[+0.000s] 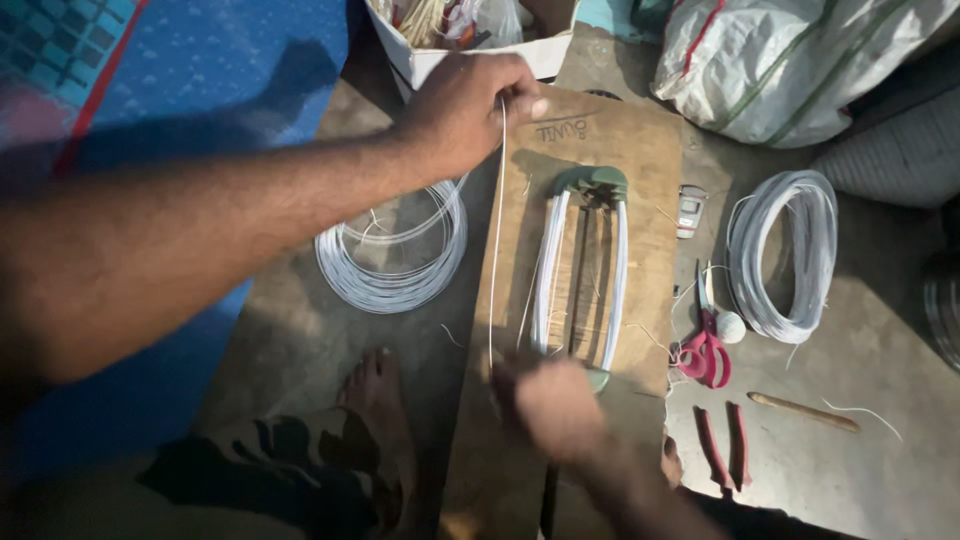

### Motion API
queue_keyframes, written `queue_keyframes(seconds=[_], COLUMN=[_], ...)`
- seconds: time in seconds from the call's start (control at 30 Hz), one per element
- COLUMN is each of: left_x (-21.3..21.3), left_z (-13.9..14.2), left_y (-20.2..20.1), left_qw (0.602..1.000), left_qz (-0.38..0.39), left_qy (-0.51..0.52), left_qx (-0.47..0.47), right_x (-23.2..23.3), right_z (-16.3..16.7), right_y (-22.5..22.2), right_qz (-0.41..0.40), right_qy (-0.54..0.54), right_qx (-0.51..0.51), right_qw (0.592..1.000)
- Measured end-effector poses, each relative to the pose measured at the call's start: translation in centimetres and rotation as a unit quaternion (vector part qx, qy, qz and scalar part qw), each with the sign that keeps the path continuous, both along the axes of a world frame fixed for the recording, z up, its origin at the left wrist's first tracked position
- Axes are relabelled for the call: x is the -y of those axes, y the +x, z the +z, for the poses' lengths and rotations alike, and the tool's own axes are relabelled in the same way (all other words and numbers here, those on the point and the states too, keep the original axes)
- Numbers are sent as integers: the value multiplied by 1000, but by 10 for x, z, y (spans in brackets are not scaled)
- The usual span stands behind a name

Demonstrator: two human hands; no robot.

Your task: The person sits on the floor and coils white wire by hand around a green wire-winding jig mounted on a wooden board, repeatedly wrapping loops of wire from a spool to build up a coil bundle.

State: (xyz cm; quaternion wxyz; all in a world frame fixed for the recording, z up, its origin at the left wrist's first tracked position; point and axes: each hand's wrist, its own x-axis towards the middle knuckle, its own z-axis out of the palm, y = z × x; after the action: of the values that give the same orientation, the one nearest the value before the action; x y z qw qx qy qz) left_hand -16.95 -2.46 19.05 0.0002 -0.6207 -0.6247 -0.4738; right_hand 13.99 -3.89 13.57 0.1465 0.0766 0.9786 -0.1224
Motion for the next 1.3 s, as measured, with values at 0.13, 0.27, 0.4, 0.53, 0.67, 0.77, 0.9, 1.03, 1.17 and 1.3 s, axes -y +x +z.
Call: queue_keyframes(seconds=[0.13, 0.27, 0.4, 0.53, 0.67, 0.77, 0.9, 1.03, 1.17, 1.3], left_x=[-13, -20, -12, -2, -2, -7, -11, -7, -5, -2], left_z=[-14, -25, -38, -49, -44, -23, 19, 41, 40, 33], left_y=[17, 36, 47, 49, 49, 48, 34, 20, 16, 10], left_qw=[967, 869, 763, 704, 722, 788, 878, 932, 904, 890], left_qz=[31, -20, -69, -91, -79, -94, -34, 16, 38, 65], left_qy=[-211, -391, -526, -632, -675, -592, -399, -49, -126, -164], left_qx=[139, 302, 369, 311, 131, -140, -265, -360, -407, -420], right_x=[30, 14, 0, -18, -69, -112, -170, -218, -265, -264], right_z=[14, 1, -22, -40, -54, -58, -43, -27, -3, 7], right_y=[65, 87, 98, 112, 112, 97, 47, -17, -88, -144], right_qz=[-121, -362, -392, -494, -553, -424, -323, -301, -318, -366], right_qy=[-204, -207, -193, -147, -124, 46, 141, 161, 1, -146], right_qx=[-186, -89, -86, -11, -52, -146, -215, -286, -107, -50], right_qw=[954, 904, 895, 857, 822, 893, 911, 895, 942, 918])
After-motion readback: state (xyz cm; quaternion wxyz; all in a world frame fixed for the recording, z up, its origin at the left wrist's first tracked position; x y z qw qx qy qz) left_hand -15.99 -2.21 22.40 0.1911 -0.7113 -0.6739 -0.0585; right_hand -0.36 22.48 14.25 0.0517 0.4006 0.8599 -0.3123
